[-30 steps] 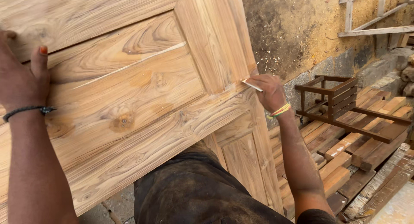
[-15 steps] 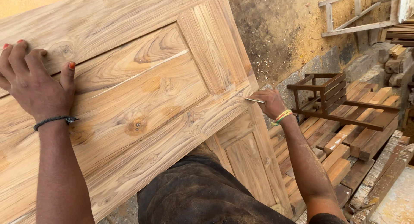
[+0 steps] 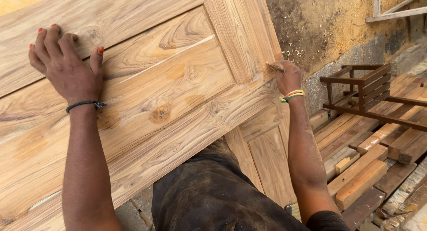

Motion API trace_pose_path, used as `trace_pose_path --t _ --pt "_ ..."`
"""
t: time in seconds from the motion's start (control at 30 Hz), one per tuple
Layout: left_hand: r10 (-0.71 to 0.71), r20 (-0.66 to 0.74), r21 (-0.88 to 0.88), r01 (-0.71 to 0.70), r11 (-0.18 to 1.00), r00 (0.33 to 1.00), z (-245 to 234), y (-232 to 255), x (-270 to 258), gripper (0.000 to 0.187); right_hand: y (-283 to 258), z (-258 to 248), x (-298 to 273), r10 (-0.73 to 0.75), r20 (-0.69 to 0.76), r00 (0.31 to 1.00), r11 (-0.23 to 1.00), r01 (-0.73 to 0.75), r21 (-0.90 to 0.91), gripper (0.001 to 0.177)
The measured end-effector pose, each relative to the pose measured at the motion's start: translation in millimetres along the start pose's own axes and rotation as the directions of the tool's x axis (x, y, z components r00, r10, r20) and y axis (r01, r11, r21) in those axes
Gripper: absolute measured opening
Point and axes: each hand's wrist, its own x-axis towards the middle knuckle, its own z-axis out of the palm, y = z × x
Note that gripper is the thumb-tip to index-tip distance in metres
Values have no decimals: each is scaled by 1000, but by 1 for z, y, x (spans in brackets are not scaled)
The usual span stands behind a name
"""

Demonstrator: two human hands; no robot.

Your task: The person applies wood filler to a wooden door using a small putty knife. They scoop filler from a small wooden board and spread it into the grooves and imperfections on the door surface.

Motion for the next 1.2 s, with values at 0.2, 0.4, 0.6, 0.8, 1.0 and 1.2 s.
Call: trace_pose_path --t 0.2,0.4,0.6,0.8,1.0,1.2 --pt "-12 52 -80 16 997 999 -41 42 12 64 -49 13 -55 159 122 980 987 -153 -56 24" --pt "-66 80 -205 81 975 995 -48 44 10 65 -64 22 -90 47 185 982 997 -35 -68 29" --pt "107 -21 106 -104 989 994 -5 1 0 48 -41 -16 -21 285 50 957 958 -285 -13 29" --pt "101 -15 98 -99 990 995 -1 2 3 51 -60 3 -1 384 63 921 921 -378 -97 32" --pt "119 13 84 -120 989 993 -5 7 -2 45 -114 31 -72 261 96 961 950 -239 -199 27" --pt "145 -53 106 -139 985 988 -1 2 1 36 -125 18 -113 52 317 947 985 -100 137 27"
